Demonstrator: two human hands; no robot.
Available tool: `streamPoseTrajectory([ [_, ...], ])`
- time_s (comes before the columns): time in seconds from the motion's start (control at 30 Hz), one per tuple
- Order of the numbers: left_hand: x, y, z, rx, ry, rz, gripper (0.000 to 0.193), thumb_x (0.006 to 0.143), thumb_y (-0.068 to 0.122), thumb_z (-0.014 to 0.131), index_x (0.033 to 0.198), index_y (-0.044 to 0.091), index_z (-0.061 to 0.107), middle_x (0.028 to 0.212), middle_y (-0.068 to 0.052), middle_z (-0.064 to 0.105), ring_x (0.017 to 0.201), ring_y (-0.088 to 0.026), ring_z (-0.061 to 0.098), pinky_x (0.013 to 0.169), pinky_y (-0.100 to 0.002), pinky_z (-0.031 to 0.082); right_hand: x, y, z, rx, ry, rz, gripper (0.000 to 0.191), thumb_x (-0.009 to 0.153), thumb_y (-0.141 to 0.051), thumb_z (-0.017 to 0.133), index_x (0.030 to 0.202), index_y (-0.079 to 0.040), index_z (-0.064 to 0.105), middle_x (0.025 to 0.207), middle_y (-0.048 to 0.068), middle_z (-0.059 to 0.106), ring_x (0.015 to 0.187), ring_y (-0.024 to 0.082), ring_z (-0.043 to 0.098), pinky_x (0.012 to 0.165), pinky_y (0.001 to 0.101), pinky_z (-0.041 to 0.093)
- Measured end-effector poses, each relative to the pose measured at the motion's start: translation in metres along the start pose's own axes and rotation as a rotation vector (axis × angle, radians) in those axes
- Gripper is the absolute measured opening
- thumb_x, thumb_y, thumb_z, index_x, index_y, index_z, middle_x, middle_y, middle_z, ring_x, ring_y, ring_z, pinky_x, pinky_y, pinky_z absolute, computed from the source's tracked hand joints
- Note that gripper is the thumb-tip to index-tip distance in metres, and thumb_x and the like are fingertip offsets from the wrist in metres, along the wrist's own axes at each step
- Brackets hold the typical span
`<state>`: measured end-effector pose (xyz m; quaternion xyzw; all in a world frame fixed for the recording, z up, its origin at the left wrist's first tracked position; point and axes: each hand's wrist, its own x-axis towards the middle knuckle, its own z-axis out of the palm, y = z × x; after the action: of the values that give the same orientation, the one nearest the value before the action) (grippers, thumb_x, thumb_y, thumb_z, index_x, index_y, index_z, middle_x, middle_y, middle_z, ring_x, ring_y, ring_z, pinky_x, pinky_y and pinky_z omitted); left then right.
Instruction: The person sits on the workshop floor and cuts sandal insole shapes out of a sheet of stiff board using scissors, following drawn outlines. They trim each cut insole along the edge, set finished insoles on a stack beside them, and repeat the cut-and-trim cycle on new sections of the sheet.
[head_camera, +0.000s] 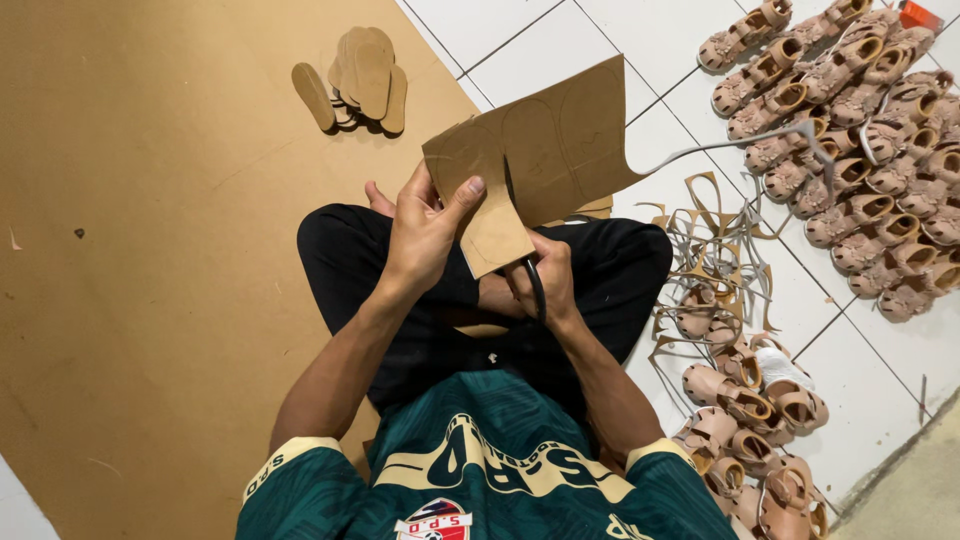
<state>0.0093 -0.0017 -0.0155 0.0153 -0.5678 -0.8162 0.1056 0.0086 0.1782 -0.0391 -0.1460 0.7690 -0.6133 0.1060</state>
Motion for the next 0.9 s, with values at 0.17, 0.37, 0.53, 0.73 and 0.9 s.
streamPoseTrajectory([
  [0.17, 0.009, 0.008, 0.002, 0.041, 0.029, 0.033, 0.044, 0.1, 0.016, 0.068, 0.137, -0.001, 0.053, 0.119, -0.007, 0.07, 0.108, -0.012, 0.066, 0.095, -0.027, 0.054, 0.001, 0.001, 0.004, -0.064, 0.046, -0.147, 0.019, 0.093, -0.011, 0.064, 0.099, 0.005, 0.071, 0.067, 0.006, 0.07, 0.062, 0.008, 0.062, 0.054, 0.0255, 0.048],
  [0.37, 0.008, 0.017, 0.006, 0.22, 0.043, 0.034, 0.038, 0.104, 0.02, 0.067, 0.132, -0.003, 0.06, 0.107, -0.007, 0.074, 0.096, -0.01, 0.068, 0.088, -0.025, 0.055, 0.003, 0.003, 0.0, -0.002, -0.001, -0.092, 0.022, 0.093, -0.012, 0.057, 0.1, 0.004, 0.07, 0.07, 0.006, 0.067, 0.062, 0.008, 0.06, 0.054, 0.0261, 0.047],
  [0.53, 0.0, 0.02, 0.008, 0.272, 0.011, 0.036, 0.037, 0.104, 0.021, 0.067, 0.132, -0.002, 0.06, 0.105, -0.006, 0.076, 0.094, -0.009, 0.068, 0.091, -0.023, 0.051, 0.005, 0.003, 0.0, 0.071, -0.031, -0.194, 0.021, 0.101, -0.015, 0.057, 0.102, 0.003, 0.067, 0.078, 0.004, 0.066, 0.072, 0.007, 0.059, 0.063, 0.0257, 0.048],
  [0.73, 0.001, 0.023, 0.005, 0.287, 0.004, 0.041, 0.037, 0.103, 0.021, 0.067, 0.132, -0.001, 0.061, 0.107, -0.005, 0.076, 0.097, -0.009, 0.069, 0.094, -0.024, 0.051, 0.001, -0.004, 0.002, 0.054, 0.004, -0.022, 0.029, 0.089, -0.022, 0.061, 0.098, 0.004, 0.07, 0.065, 0.003, 0.064, 0.054, 0.005, 0.057, 0.048, 0.0248, 0.044],
  [0.9, -0.001, 0.024, 0.003, 0.326, -0.013, 0.013, 0.038, 0.102, 0.023, 0.068, 0.132, 0.0, 0.061, 0.106, -0.005, 0.076, 0.096, -0.009, 0.07, 0.093, -0.024, 0.051, 0.002, -0.007, 0.001, 0.019, -0.022, -0.179, 0.029, 0.09, -0.022, 0.067, 0.102, 0.005, 0.068, 0.073, 0.002, 0.068, 0.07, 0.007, 0.062, 0.061, 0.0254, 0.051],
])
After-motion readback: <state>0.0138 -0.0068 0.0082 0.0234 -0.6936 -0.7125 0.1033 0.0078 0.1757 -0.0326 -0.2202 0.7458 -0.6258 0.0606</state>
